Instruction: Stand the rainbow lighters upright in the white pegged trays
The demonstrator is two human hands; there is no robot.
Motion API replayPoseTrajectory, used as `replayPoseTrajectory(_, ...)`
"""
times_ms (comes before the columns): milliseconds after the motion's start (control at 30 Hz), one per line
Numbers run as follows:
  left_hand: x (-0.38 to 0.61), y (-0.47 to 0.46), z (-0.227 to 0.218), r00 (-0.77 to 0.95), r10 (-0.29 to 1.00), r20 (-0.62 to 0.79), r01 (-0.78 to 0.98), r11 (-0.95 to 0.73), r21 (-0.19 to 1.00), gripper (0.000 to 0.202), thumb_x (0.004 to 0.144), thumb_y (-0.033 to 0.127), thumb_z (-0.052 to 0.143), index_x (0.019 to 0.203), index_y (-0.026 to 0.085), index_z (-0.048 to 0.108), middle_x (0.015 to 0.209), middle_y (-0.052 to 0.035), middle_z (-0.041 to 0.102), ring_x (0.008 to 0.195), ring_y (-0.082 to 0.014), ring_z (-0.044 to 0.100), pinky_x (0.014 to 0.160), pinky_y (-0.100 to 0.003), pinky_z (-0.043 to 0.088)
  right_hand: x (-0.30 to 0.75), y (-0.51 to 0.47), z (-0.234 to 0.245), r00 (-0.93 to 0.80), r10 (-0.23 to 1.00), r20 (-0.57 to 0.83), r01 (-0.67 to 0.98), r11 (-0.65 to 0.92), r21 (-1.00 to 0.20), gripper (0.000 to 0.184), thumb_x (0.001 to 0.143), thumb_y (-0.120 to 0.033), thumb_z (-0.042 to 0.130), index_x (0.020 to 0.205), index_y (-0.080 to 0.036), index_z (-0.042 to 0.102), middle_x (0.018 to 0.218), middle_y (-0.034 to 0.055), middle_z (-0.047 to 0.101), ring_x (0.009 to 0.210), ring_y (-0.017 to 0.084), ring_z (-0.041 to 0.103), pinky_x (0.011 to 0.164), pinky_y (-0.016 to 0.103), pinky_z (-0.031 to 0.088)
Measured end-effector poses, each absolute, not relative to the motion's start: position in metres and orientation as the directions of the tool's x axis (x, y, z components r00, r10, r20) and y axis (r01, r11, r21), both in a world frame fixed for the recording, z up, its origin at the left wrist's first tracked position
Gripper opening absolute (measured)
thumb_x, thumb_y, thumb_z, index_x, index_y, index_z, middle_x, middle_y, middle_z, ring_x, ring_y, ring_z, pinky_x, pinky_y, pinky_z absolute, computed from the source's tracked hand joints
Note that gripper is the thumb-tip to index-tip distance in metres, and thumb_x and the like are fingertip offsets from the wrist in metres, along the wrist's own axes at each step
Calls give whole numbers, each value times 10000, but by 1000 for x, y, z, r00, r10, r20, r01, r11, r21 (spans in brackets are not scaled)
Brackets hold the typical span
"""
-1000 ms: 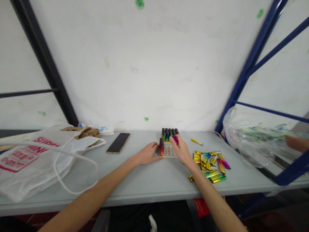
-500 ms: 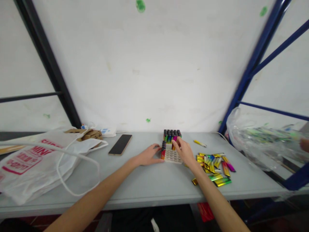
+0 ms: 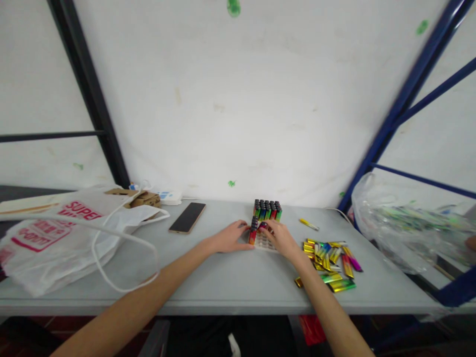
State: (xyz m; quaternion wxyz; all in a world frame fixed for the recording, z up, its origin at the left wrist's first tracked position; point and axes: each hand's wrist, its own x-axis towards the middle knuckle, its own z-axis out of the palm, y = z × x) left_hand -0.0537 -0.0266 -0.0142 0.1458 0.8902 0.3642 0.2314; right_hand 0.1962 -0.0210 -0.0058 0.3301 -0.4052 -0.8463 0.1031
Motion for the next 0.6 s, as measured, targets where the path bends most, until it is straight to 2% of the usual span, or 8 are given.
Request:
replayPoseTrajectory(100, -54, -26, -17, 618, 718, 319, 583, -691, 427, 586, 884, 617, 728, 1285, 197, 647, 1354, -159, 626, 1252, -357, 600, 1116, -473, 485, 196, -18, -9, -465, 745, 478, 621, 660, -423, 180, 1020, -288, 584, 1111, -187, 702, 1020, 121, 727, 887, 245, 672, 795, 346, 523)
replayPoseTrajectory(267, -54, -28, -17, 613, 722, 321, 593, -688, 418, 608, 876, 626, 735, 1292, 192, 639, 1358, -164, 623, 1260, -363, 594, 1120, -479, 482, 190, -5, -15, -471, 738, 483, 633, 664, -397, 138, 1012, -252, 578, 938, -182, 672, 910, 93, 713, 839, 230, 645, 794, 342, 506)
replayPoseTrajectory(400, -53, -30, -14, 610, 729, 309, 605, -681, 413, 612, 885, 600, 737, 1310, 172, 631, 1373, -178, 608, 1287, -368, 580, 1133, -475, 471, 189, 3, -21, -466, 761, 452, 661, 639, -395, 132, 989, -235, 616, 888, -176, 678, 864, 79, 692, 802, 221, 632, 763, 326, 496)
replayPoseTrajectory(500, -53, -31, -12, 616, 730, 295, 606, -679, 415, 593, 897, 582, 729, 1310, 168, 629, 1361, -178, 607, 1277, -365, 588, 1133, -477, 473, 194, -1, -22, -457, 772, 441, 667, 626, -405, 79, 955, -220, 666, 931, -171, 723, 908, 93, 691, 853, 231, 648, 799, 338, 514)
replayPoseTrajectory(600, -53, -30, -13, 624, 722, 298, 602, -688, 406, 621, 904, 604, 712, 1333, 167, 616, 1375, -183, 601, 1282, -363, 587, 1143, -486, 468, 203, -10, -10, -426, 753, 502, 630, 645, -433, 179, 1002, -282, 612, 1054, -182, 752, 1009, 113, 702, 933, 240, 666, 872, 369, 532)
